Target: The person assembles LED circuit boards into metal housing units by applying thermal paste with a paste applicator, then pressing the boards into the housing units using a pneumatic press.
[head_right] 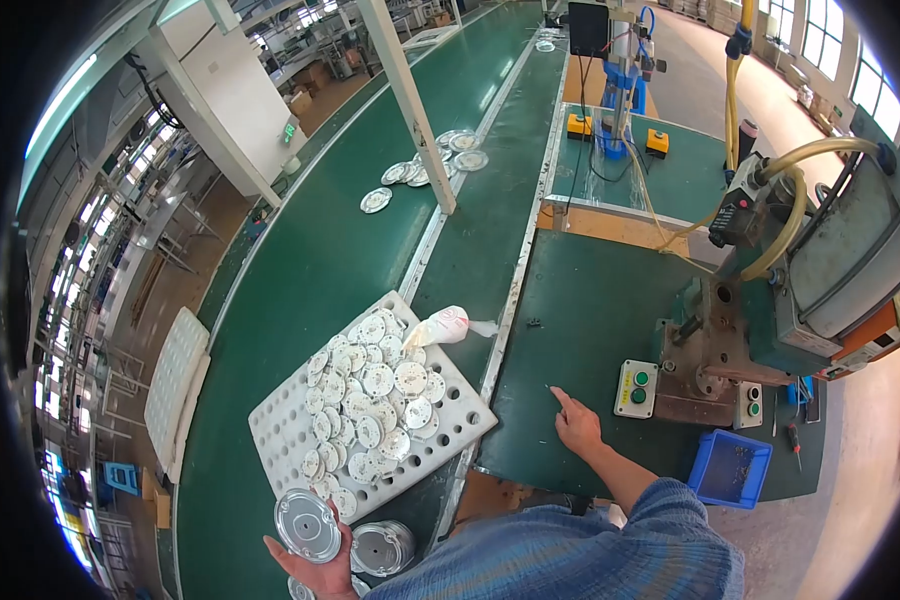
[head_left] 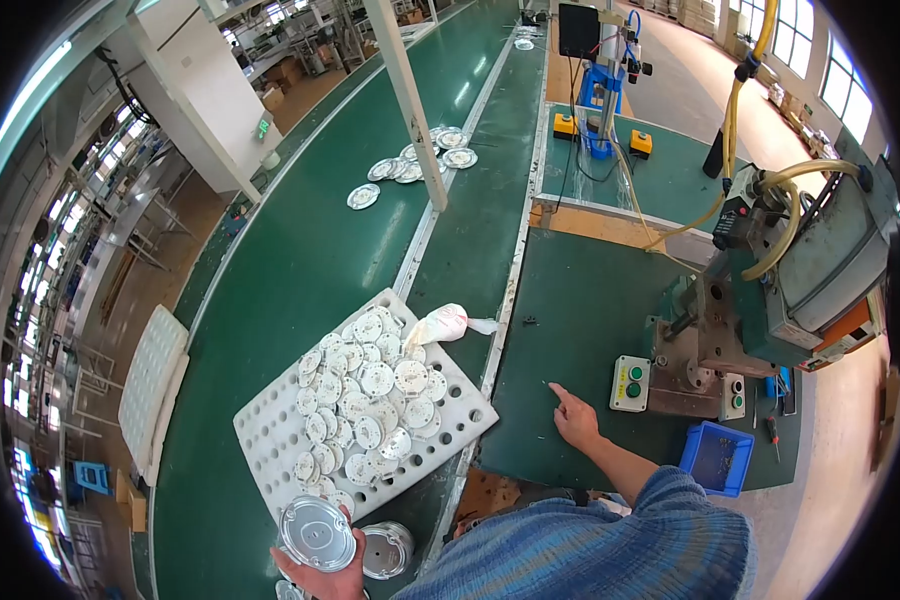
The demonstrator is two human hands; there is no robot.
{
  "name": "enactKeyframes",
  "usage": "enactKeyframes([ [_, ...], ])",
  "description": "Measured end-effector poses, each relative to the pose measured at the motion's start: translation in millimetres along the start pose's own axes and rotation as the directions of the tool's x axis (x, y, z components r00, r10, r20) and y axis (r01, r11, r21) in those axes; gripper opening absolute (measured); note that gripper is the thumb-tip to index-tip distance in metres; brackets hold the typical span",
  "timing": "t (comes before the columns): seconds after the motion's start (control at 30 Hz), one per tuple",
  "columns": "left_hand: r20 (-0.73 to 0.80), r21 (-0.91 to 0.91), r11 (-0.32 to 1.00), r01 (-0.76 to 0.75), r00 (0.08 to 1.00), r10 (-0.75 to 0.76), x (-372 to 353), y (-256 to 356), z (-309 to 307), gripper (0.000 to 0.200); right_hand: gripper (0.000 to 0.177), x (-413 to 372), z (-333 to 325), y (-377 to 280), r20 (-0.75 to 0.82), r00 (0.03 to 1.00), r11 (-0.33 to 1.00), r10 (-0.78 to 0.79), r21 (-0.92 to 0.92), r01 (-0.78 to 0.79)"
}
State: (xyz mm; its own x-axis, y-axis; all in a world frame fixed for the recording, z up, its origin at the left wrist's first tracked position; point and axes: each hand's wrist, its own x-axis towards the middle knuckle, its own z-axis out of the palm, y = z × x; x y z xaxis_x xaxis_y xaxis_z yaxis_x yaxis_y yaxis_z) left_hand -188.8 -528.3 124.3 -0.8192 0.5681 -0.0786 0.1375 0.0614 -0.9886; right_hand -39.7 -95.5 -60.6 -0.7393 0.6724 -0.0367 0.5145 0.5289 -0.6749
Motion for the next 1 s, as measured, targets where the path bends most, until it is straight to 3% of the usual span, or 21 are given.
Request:
enactKeyframes([
  [0.03,-0.023,0.592,0.798,-0.111,0.988,0.154,-1,-5,-6,0.075,0.058,0,0,0,0.001,1.0,1.0,0.003,-0.003,-0.003],
  [0.07,0.116,0.96,0.212,-0.185,0.946,0.302,7,-27,-33,0.073,0.059,1,1,0,0.001,1.0,1.0,0.008,0.002,-0.008],
  [0.1,0.316,0.869,-0.475,-0.135,0.891,0.326,11,-39,-49,0.071,0.059,1,1,0,0.002,1.0,1.0,0.013,0.007,-0.013],
  [0.23,0.271,0.848,-0.514,-0.126,0.937,0.218,7,-32,-44,0.072,0.061,1,-3,-6,0.025,0.999,0.999,0.045,0.007,-0.045],
  [0.33,0.215,0.889,-0.445,-0.113,0.959,0.185,3,-33,-43,0.071,0.063,1,1,-1,0.02,1.0,1.0,0.023,-0.003,-0.023],
  [0.37,0.325,0.915,-0.357,-0.19,0.871,0.369,6,-46,-51,0.07,0.064,1,3,0,0.009,1.0,1.0,0.008,-0.011,-0.008],
  [0.6,0.346,0.913,-0.327,-0.244,0.889,0.301,-9,-41,-40,0.074,0.067,5,3,-1,0.017,1.0,0.998,0.008,-0.057,-0.007],
  [0.67,0.362,0.876,-0.417,-0.241,0.9,0.241,-17,-32,-31,0.074,0.066,4,2,0,0.033,0.999,0.998,0.017,-0.056,-0.015],
  [0.77,0.462,0.85,-0.41,-0.33,0.842,0.279,-27,-38,-28,0.072,0.063,7,2,0,0.001,1.0,0.998,-0.012,-0.061,0.012],
  [0.87,0.545,0.746,-0.529,-0.405,0.828,0.135,-53,-31,-12,0.076,0.058,10,-2,-1,-0.071,0.994,0.992,-0.085,-0.095,0.078],
  [1.0,0.613,0.745,-0.407,-0.529,0.783,0.106,-90,-32,0,0.074,0.047,24,-1,-17,-0.106,0.978,0.984,-0.177,-0.047,0.173],
])
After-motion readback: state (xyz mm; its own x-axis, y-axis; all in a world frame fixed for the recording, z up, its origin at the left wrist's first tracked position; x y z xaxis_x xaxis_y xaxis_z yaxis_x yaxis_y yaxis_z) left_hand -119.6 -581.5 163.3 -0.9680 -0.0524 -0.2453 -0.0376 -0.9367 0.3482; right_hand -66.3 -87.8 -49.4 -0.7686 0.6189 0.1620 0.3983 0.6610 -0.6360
